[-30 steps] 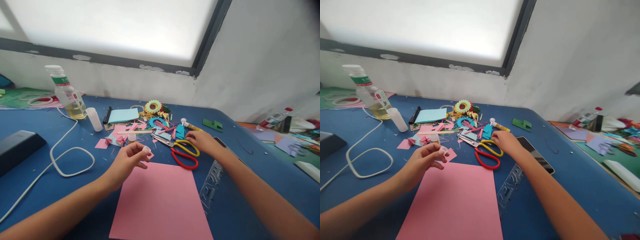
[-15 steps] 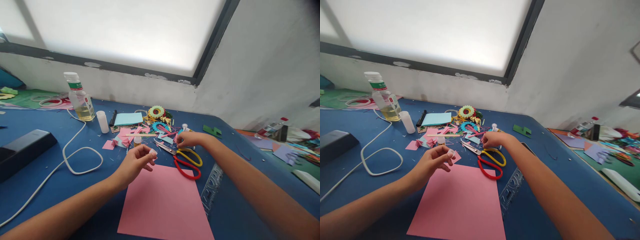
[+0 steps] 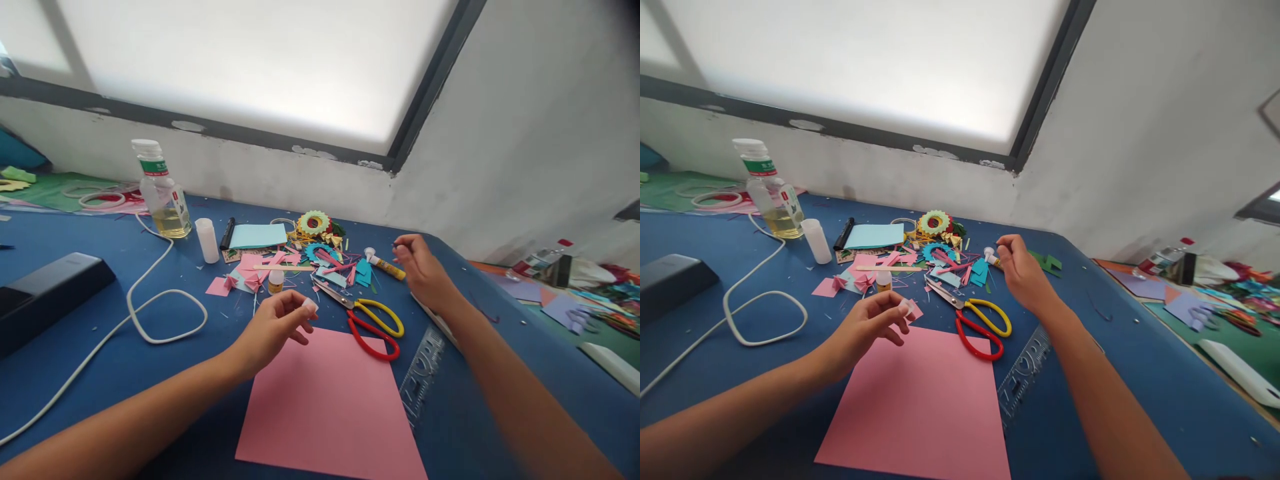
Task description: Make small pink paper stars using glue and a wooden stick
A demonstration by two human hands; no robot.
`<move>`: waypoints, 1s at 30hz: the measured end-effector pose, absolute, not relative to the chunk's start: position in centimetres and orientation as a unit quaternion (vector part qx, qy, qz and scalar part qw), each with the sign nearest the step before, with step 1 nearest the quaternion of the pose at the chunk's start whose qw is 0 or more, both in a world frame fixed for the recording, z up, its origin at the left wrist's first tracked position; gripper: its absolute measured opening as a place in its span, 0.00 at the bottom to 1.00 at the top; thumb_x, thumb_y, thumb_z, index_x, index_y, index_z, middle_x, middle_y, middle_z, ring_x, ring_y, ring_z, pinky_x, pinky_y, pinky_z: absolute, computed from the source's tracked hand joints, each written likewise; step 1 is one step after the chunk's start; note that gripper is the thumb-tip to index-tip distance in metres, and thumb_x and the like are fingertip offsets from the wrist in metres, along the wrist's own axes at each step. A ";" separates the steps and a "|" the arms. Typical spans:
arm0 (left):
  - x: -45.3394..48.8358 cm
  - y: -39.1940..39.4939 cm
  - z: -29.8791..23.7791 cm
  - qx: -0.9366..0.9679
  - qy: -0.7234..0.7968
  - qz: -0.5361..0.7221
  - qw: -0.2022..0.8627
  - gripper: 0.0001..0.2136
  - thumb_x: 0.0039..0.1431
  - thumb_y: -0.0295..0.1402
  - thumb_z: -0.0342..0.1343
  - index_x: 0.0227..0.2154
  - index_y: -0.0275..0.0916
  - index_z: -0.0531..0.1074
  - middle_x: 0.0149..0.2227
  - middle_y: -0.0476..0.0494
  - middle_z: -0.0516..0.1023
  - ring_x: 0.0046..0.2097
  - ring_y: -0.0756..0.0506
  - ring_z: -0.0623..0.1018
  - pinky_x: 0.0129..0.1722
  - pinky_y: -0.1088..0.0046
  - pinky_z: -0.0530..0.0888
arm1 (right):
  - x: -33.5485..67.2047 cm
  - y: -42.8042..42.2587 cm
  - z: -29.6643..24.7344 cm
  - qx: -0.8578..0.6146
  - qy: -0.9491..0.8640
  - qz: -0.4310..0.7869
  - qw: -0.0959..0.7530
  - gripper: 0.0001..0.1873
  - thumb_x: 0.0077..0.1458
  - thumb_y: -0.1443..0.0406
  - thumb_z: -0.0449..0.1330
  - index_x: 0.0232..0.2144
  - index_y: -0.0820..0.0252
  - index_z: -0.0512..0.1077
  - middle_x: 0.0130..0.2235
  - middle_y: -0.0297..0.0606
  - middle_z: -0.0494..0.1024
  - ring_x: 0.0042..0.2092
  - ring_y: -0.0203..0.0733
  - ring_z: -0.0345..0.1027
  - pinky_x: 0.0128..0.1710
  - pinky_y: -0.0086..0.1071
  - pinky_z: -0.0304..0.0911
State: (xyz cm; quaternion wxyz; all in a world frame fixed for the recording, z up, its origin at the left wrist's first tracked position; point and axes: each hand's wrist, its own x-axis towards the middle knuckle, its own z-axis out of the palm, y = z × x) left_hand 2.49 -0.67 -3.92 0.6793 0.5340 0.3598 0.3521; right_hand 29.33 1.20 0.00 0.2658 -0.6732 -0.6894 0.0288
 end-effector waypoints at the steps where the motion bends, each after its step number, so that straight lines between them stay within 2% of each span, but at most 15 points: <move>1: 2.5 -0.7 -3.9 0.533 0.358 0.348 0.683 0.11 0.52 0.40 0.55 0.29 0.35 0.68 0.31 0.45 0.72 0.31 0.50 0.71 0.28 0.74 0.72 | 29.0 0.7 0.1 -0.663 -0.686 0.023 0.298 0.21 0.64 0.57 0.40 0.50 0.64 0.59 0.39 0.42 0.70 0.36 0.39 0.66 0.37 0.36 0.64; 3: 2.6 -0.7 -4.1 0.531 0.352 0.341 0.691 0.11 0.53 0.40 0.54 0.28 0.35 0.68 0.32 0.44 0.72 0.31 0.49 0.71 0.29 0.74 0.72 | 28.2 -0.1 0.3 -0.635 -0.696 0.035 0.334 0.19 0.60 0.55 0.48 0.46 0.61 0.64 0.35 0.39 0.71 0.33 0.39 0.65 0.31 0.33 0.63; 5: 2.6 -0.6 -4.5 0.527 0.343 0.337 0.701 0.12 0.55 0.40 0.51 0.26 0.35 0.68 0.30 0.45 0.71 0.31 0.49 0.72 0.29 0.73 0.72 | 27.3 -0.7 0.2 -0.601 -0.712 0.057 0.359 0.14 0.57 0.56 0.53 0.41 0.58 0.69 0.37 0.38 0.72 0.32 0.39 0.67 0.30 0.33 0.64; 10: 2.9 -0.3 -5.7 0.511 0.332 0.330 0.722 0.15 0.57 0.40 0.44 0.22 0.36 0.66 0.24 0.48 0.69 0.24 0.49 0.70 0.27 0.71 0.72 | 25.3 -1.9 -0.4 -0.516 -0.719 0.100 0.455 0.14 0.62 0.57 0.46 0.43 0.55 0.67 0.41 0.39 0.76 0.46 0.42 0.69 0.46 0.39 0.65; 12: 3.0 -0.3 -5.7 0.500 0.335 0.337 0.724 0.16 0.58 0.41 0.44 0.23 0.36 0.67 0.24 0.48 0.68 0.24 0.49 0.70 0.27 0.71 0.71 | 24.6 -2.2 -0.6 -0.467 -0.716 0.168 0.491 0.14 0.61 0.56 0.47 0.43 0.53 0.66 0.43 0.38 0.76 0.48 0.42 0.69 0.47 0.41 0.65; 16: 3.2 -0.6 -5.0 0.469 0.335 0.377 0.725 0.13 0.58 0.40 0.46 0.26 0.36 0.68 0.28 0.47 0.69 0.28 0.49 0.70 0.28 0.73 0.72 | 23.2 -2.6 -1.6 -0.427 -0.616 0.396 0.530 0.16 0.58 0.51 0.48 0.43 0.52 0.63 0.38 0.36 0.77 0.35 0.38 0.73 0.33 0.35 0.72; 19: 3.0 -1.0 -4.4 0.447 0.339 0.423 0.711 0.12 0.58 0.39 0.46 0.27 0.38 0.68 0.33 0.45 0.71 0.34 0.47 0.72 0.30 0.73 0.72 | 22.6 -2.8 -2.6 -0.453 -0.515 0.478 0.548 0.17 0.58 0.50 0.49 0.42 0.52 0.63 0.35 0.35 0.77 0.34 0.37 0.73 0.32 0.33 0.72; 22: 2.6 -1.5 -3.9 0.542 0.367 0.457 0.602 0.10 0.59 0.38 0.47 0.30 0.40 0.70 0.41 0.44 0.73 0.45 0.44 0.72 0.41 0.69 0.71 | 22.5 -2.9 -3.2 -0.468 -0.480 0.471 0.573 0.15 0.57 0.50 0.50 0.41 0.51 0.64 0.35 0.33 0.77 0.34 0.36 0.72 0.34 0.33 0.72; 25: 2.3 -1.9 -3.9 0.766 0.316 0.415 0.376 0.05 0.55 0.34 0.53 0.30 0.40 0.72 0.46 0.43 0.74 0.50 0.42 0.70 0.53 0.64 0.64 | 22.4 -3.2 -3.5 -0.470 -0.507 0.459 0.558 0.14 0.58 0.51 0.49 0.41 0.51 0.64 0.33 0.32 0.76 0.32 0.34 0.72 0.34 0.30 0.71; 27: 2.3 -1.9 -4.2 0.865 0.263 0.338 0.260 0.05 0.54 0.32 0.54 0.32 0.38 0.73 0.46 0.40 0.76 0.49 0.41 0.73 0.57 0.60 0.60 | 22.2 -3.7 -3.6 -0.459 -0.528 0.474 0.535 0.14 0.59 0.52 0.48 0.41 0.51 0.65 0.33 0.31 0.76 0.32 0.32 0.71 0.34 0.28 0.70; 30: 2.5 -1.7 -4.9 0.915 0.240 0.252 0.205 0.08 0.57 0.31 0.51 0.35 0.37 0.74 0.42 0.40 0.78 0.43 0.43 0.77 0.59 0.57 0.58 | 21.8 -4.2 -3.5 -0.412 -0.545 0.510 0.523 0.13 0.60 0.54 0.48 0.41 0.50 0.67 0.34 0.30 0.76 0.33 0.31 0.72 0.37 0.26 0.68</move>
